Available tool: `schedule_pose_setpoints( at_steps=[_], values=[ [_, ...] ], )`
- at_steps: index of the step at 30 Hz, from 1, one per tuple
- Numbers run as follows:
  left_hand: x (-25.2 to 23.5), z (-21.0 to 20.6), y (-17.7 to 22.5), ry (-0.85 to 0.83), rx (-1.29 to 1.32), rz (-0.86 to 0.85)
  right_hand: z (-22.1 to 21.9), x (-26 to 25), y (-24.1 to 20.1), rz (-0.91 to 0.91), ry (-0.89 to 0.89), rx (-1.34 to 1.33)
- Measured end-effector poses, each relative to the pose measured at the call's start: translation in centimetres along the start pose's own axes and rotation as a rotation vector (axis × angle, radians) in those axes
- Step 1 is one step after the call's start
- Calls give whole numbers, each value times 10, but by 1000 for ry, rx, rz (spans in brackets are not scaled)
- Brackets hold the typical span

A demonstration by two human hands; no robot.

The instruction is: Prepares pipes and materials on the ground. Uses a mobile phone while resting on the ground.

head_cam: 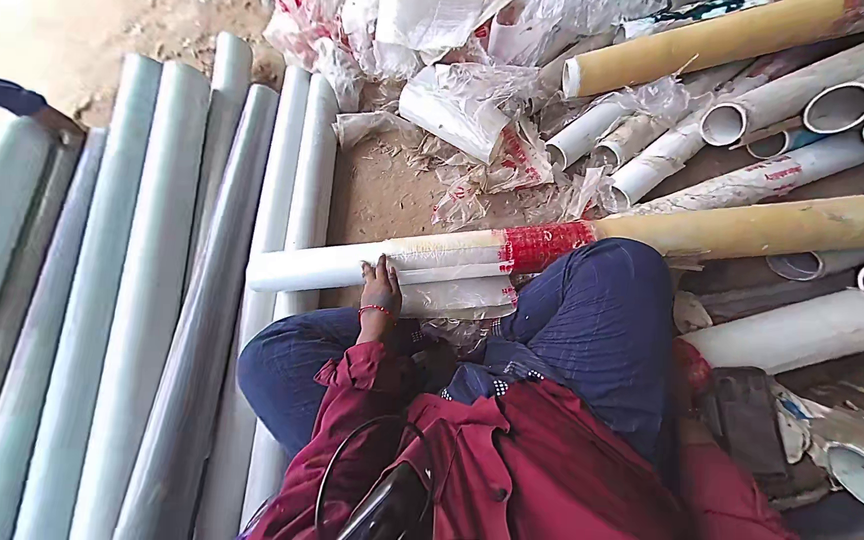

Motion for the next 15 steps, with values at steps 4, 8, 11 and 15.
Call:
schedule_pose_setpoints(
  at_steps=[4, 8, 11, 15],
  values=[
    [2, 1, -2, 37, 28, -33, 44, -16, -30, 611, 451, -413],
    [15, 0, 36, 263, -5, -529, 67, 42, -109, 975, 476, -537],
    [33, -20, 72, 99, 56, -702, 21, 76, -183, 1067, 265, -251],
    [67, -55, 87, -237, -75, -613, -53, 94, -239, 918, -71, 290]
  ],
)
Point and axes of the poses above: each hand's wrist, its own x-axis away from the middle knuckle, its own z-axis out of the back of the hand, y = z × x, the point moved 8 cm from there along -x, towards the middle knuckle, and after that the axes turned 9 degrees about -z, right-handed, at the moved point
